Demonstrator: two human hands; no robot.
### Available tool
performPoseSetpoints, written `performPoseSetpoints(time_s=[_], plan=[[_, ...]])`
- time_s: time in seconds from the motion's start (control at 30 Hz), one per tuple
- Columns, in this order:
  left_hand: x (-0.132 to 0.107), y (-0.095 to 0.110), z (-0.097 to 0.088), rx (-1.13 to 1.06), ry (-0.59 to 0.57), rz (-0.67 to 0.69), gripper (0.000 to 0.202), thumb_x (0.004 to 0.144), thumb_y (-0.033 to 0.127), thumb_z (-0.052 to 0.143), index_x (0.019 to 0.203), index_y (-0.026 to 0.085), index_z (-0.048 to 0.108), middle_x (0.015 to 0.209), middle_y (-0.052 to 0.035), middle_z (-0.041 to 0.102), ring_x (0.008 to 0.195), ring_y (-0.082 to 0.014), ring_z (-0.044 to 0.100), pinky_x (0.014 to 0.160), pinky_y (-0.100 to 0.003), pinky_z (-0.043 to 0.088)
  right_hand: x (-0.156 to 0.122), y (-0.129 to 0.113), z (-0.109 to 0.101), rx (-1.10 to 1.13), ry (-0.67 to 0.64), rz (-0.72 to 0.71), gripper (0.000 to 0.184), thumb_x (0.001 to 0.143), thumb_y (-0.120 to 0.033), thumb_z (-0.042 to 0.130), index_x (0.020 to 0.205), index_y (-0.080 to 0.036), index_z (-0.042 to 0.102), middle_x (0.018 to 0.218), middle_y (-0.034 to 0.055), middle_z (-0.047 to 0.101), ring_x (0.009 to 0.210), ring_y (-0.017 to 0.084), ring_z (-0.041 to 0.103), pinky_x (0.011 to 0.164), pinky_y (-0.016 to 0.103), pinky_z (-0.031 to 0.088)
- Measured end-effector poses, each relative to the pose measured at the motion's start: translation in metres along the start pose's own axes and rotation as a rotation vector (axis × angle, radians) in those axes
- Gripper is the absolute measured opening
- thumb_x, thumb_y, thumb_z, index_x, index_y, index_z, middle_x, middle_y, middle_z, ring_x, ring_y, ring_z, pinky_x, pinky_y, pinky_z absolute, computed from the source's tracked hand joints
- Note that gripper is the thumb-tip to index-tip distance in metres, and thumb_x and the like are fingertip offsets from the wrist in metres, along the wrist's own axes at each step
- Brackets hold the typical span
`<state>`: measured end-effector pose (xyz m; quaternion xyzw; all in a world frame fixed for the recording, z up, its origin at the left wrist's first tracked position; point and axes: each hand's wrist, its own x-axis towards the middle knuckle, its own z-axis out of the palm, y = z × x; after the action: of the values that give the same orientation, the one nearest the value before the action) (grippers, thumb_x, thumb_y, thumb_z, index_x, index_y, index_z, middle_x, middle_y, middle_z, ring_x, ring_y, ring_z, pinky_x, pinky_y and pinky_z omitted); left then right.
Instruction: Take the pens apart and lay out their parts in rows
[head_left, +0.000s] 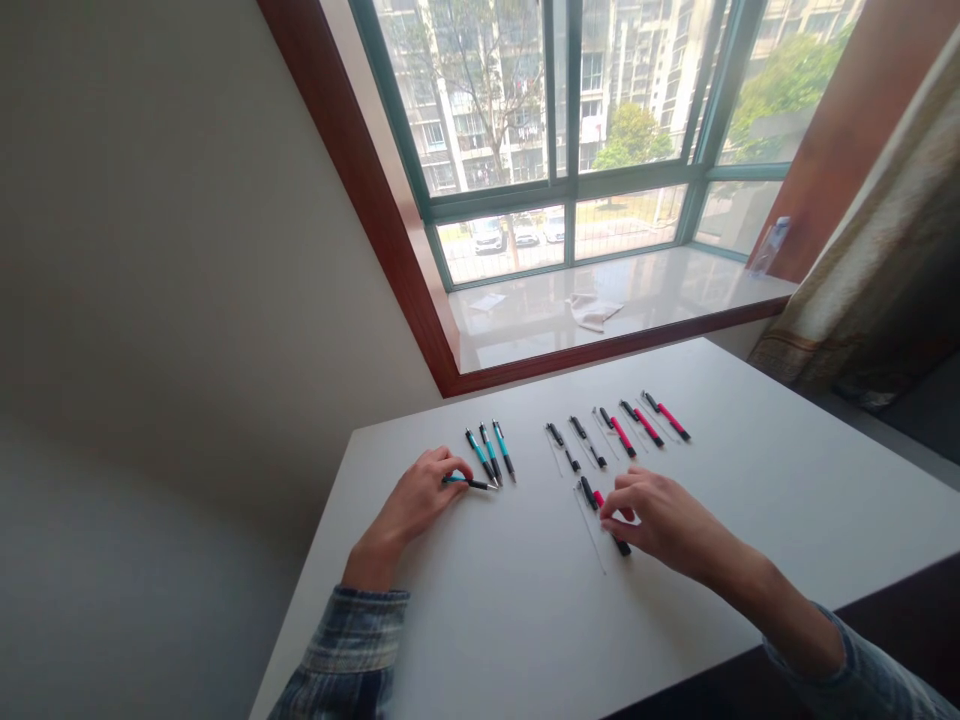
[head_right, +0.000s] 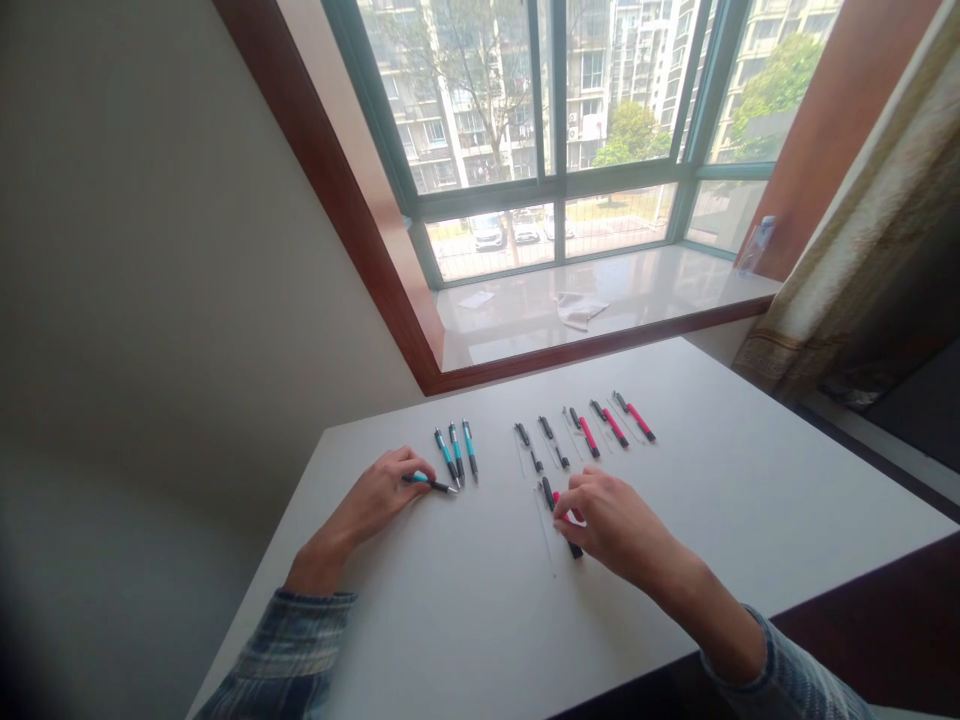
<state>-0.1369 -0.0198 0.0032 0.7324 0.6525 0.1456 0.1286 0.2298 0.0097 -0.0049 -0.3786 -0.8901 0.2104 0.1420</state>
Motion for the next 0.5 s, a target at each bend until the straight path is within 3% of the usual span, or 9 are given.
performPoseSetpoints(time_s=[0.1,0.23,0.37,0.5], plan=[[-0.002,0.003,-0.005,-0.065,0.01,-0.009,0.016,0.092,0.033,0.06,0.094,0.026,0.074,0.089,-0.0026,0.061,0.087,-0.0223,0.059,0.081,-0.034,0.045,0.0,-0.002,0.004,-0.037,-0.032,0.024,0.013,0.089,-0.018,0.07,0.083,-0.025,0.078,0.077,0.0018,0.069,0.078,0.019,0.061,0.066,0.029,0.044],[-0.003,0.009,-0.01,-0.144,0.115,-0.034,0.019,0.095,0.039,0.057,0.098,0.025,0.071,0.083,-0.0004,0.057,0.077,-0.0192,0.056,0.075,-0.031,0.044,0.001,-0.001,0.012,-0.058,-0.052,0.031,0.015,0.09,-0.017,0.067,0.084,-0.024,0.079,0.079,0.0025,0.07,0.079,0.02,0.062,0.066,0.03,0.044],[-0.002,0.014,-0.01,-0.147,0.18,-0.035,0.016,0.093,0.036,0.061,0.096,0.024,0.07,0.078,0.0007,0.054,0.074,-0.0185,0.054,0.071,-0.03,0.042,0.002,-0.006,0.017,-0.034,-0.054,0.017,0.015,0.09,-0.015,0.067,0.087,-0.024,0.078,0.082,0.0028,0.071,0.082,0.02,0.062,0.069,0.031,0.046],[-0.001,0.016,-0.007,-0.162,0.174,-0.008,0.014,0.093,0.033,0.059,0.095,0.024,0.07,0.08,0.0001,0.055,0.076,-0.0187,0.055,0.073,-0.03,0.043,0.004,-0.011,0.016,-0.011,-0.04,-0.022,0.017,0.09,-0.01,0.067,0.089,-0.023,0.078,0.086,0.0022,0.072,0.084,0.02,0.062,0.073,0.03,0.047]])
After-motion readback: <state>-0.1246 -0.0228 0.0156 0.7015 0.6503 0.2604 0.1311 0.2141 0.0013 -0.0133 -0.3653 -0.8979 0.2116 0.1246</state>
